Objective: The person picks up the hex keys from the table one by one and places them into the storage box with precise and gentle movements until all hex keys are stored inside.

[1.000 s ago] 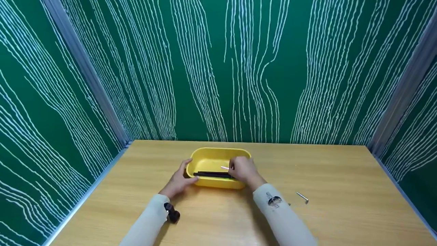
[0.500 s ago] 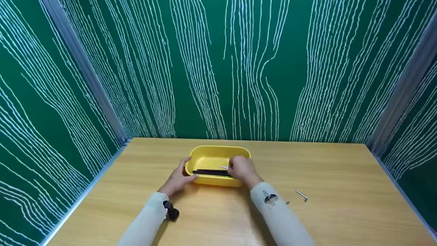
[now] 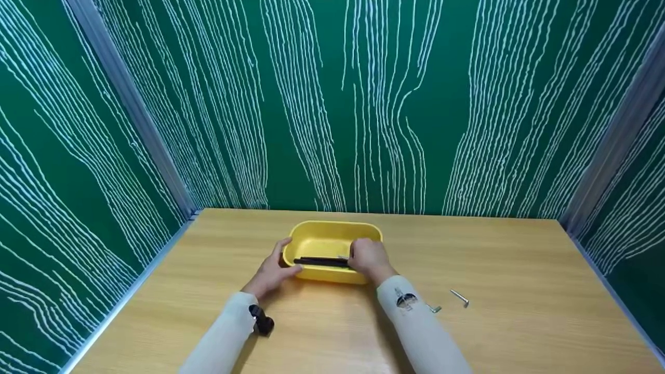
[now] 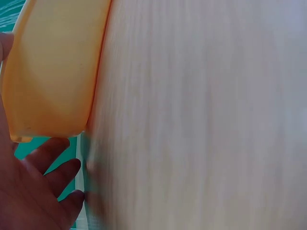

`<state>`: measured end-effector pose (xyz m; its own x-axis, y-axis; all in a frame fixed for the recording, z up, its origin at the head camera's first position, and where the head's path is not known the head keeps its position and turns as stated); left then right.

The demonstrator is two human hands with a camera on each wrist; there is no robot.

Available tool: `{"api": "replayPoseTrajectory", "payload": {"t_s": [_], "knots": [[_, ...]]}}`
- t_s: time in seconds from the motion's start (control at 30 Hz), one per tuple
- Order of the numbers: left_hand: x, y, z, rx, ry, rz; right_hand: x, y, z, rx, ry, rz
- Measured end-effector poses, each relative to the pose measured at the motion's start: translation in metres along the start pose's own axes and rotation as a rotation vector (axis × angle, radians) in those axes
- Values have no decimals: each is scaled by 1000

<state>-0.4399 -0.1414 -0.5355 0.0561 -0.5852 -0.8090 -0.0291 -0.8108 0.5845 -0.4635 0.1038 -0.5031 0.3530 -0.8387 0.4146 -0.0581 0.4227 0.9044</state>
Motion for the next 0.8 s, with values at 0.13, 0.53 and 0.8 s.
{"api": "replayPoseTrajectory", "payload": {"t_s": [0.13,0.53,0.8], "knots": [[-1,0,-1,-7,-5,-6,-2,0,-1,8,-32,3],[0,-1,0,-5,3,-8,-3,-3,-1,25,-62,48],[2,-1,0,-5,13,-14,0,-3,-1,21,-50,33]]}}
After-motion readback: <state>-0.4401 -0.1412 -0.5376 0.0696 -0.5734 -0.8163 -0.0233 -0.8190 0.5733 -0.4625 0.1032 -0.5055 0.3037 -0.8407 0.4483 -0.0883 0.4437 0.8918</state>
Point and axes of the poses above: each hand's wrist, its own z-axis towards the middle knuckle, its own y-axis out of the back of the hand, x = y × z, the point moved 6 cm from there along z, towards the middle knuckle, and after that the axes turned 8 degrees about y, right-handed, at the moved point
